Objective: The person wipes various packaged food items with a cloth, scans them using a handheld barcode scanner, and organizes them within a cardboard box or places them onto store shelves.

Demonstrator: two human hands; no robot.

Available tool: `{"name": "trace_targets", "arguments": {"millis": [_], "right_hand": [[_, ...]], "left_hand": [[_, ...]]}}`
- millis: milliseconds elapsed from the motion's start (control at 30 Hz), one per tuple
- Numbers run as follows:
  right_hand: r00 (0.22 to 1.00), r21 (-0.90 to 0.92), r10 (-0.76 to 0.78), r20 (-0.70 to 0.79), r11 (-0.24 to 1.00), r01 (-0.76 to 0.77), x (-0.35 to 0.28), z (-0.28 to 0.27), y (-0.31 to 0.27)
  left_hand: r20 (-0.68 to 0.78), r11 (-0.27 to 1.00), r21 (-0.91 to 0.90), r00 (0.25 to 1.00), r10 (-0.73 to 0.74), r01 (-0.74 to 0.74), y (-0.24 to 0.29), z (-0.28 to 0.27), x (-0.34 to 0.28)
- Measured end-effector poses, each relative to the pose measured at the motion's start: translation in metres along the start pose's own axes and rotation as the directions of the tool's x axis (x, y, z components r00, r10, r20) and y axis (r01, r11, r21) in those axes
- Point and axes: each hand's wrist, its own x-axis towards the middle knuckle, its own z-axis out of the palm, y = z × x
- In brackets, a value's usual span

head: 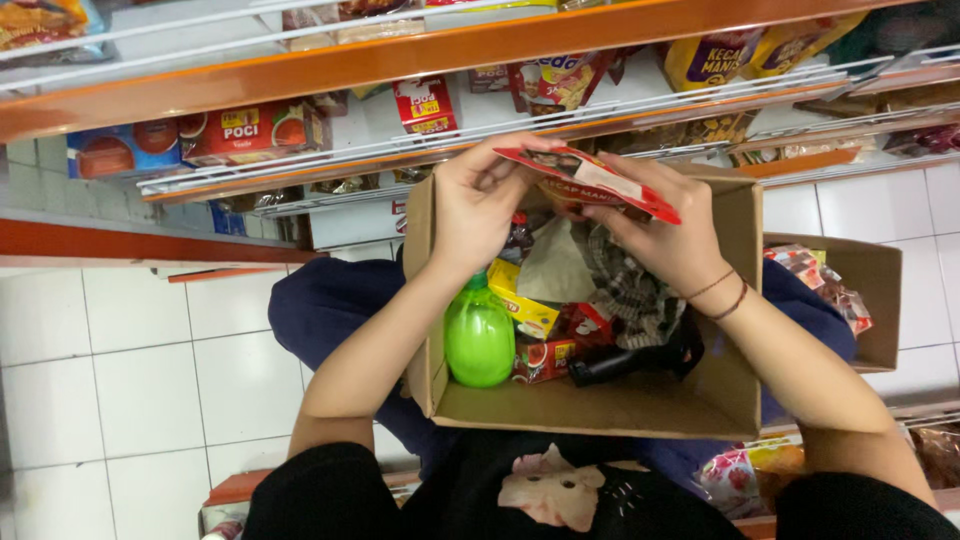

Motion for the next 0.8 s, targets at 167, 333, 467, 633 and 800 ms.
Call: {"name": "trace_targets", "arguments": {"millis": [167, 333, 467, 633, 800], "right_hand": [[0.992, -0.084, -0.031, -0.120, 0.996, 0.021, 0.000, -0.010, 0.017], [0.979, -0.088, -0.019, -0.205, 0.996, 0.001, 0.003, -0.022, 0.044], [0.950, -0.072, 0.073, -0.303, 0.992, -0.099, 0.014, -0.017, 0.075], [0.951, 0.036, 0.193, -0.242, 0.981, -0.190, 0.017, -0.009, 0.108], [0.974, -0.007, 0.175, -0.142, 0.984, -0.178, 0.027, -0.010, 0.125]], "left_hand": [[0.249, 0.797, 0.537, 0.955, 0.164, -0.276, 0.024, 0.013, 0.019], [0.321, 0.764, 0.617, 0.947, -0.025, -0.189, 0.004, 0.028, 0.051], [0.308, 0.756, 0.609, 0.950, 0.053, -0.240, -0.029, 0.034, 0.064], [0.285, 0.740, 0.616, 0.952, 0.109, -0.269, -0.056, 0.036, 0.062], [0.220, 0.737, 0.655, 0.975, 0.023, -0.165, -0.069, 0.034, 0.068]]}}
